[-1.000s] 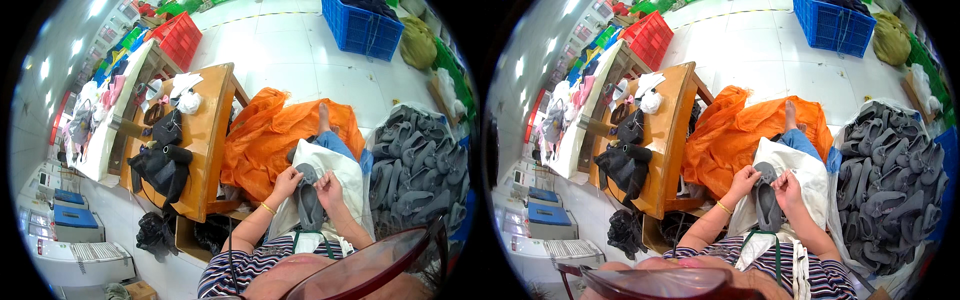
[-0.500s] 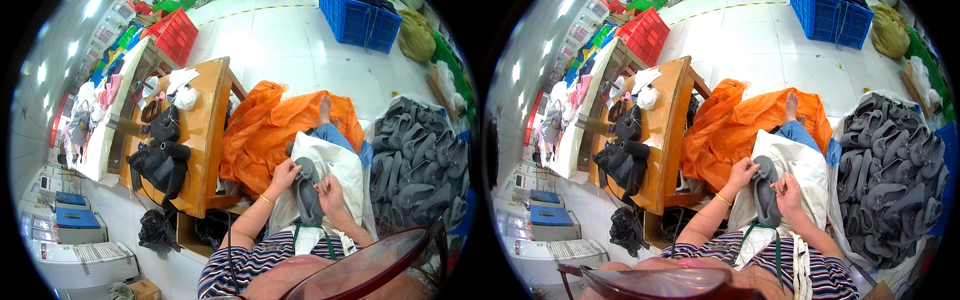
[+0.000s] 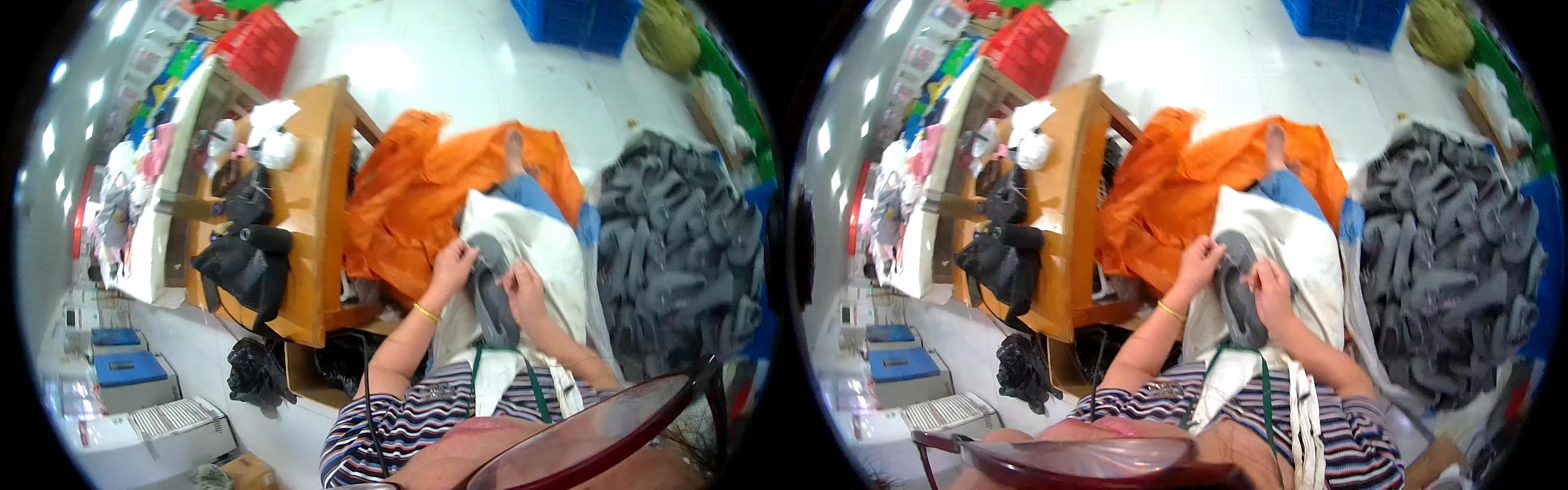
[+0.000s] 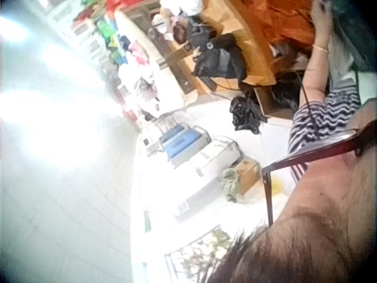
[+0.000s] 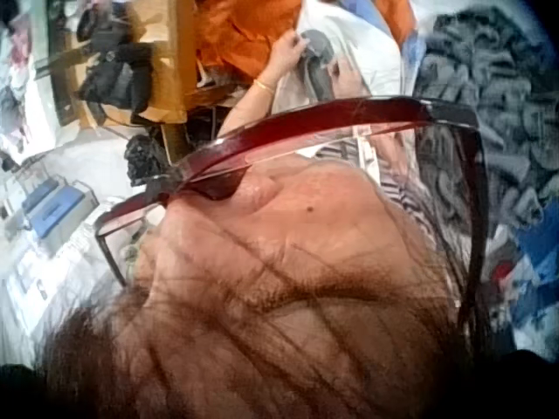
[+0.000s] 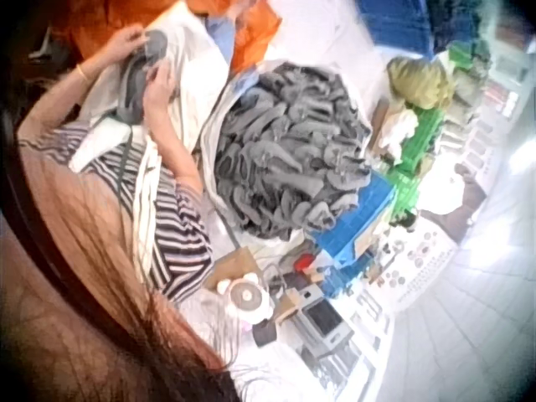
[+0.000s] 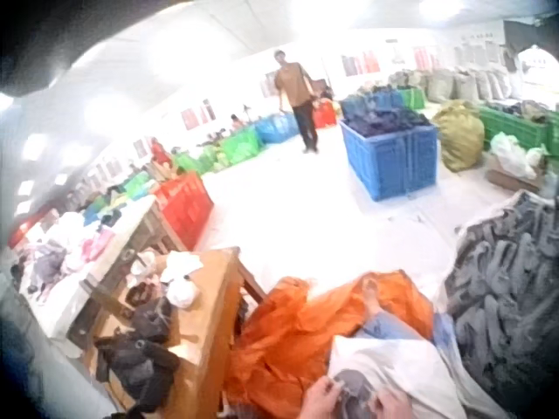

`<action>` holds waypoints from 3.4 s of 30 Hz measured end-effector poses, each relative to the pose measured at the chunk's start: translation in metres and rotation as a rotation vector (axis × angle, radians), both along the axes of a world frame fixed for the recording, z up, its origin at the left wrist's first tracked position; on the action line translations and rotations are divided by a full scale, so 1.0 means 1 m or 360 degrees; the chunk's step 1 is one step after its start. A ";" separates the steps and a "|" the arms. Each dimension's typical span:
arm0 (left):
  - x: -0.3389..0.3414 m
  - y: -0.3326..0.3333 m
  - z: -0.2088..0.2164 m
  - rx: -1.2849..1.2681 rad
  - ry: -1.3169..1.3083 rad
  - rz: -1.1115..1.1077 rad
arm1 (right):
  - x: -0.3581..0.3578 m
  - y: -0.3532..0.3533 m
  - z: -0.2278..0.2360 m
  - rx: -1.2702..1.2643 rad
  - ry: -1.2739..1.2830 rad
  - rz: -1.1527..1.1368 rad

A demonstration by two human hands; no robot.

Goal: The person is sitting on the floor in a workshop, sewing grey slip-on shoes by hand. They use a needle and thread to stitch the edges of the shoes, occasionally picking up new shoes from a large pile nearby. The person works on one shoe at a time, manipulating the fabric and thread with both hands.

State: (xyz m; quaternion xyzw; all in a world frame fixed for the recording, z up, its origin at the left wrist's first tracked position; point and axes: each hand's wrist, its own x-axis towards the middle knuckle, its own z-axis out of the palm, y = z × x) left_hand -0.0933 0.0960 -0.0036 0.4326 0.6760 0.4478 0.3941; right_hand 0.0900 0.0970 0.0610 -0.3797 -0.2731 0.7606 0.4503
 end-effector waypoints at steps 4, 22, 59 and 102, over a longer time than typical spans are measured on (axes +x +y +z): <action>0.001 0.005 0.005 0.0149 0.0369 -0.0099 | 0.012 0.009 0.008 0.0078 -0.0110 -0.0081; 0.025 0.016 0.075 -0.0360 0.1058 -0.0403 | 0.096 -0.010 0.063 0.1851 -0.1455 0.0460; 0.011 0.014 0.058 -0.0592 -0.0371 -0.0154 | 0.010 0.038 -0.009 0.0770 -0.1577 0.0869; -0.003 0.023 0.051 -0.0768 -0.1128 -0.0120 | 0.011 0.040 -0.008 0.1085 -0.1586 0.0766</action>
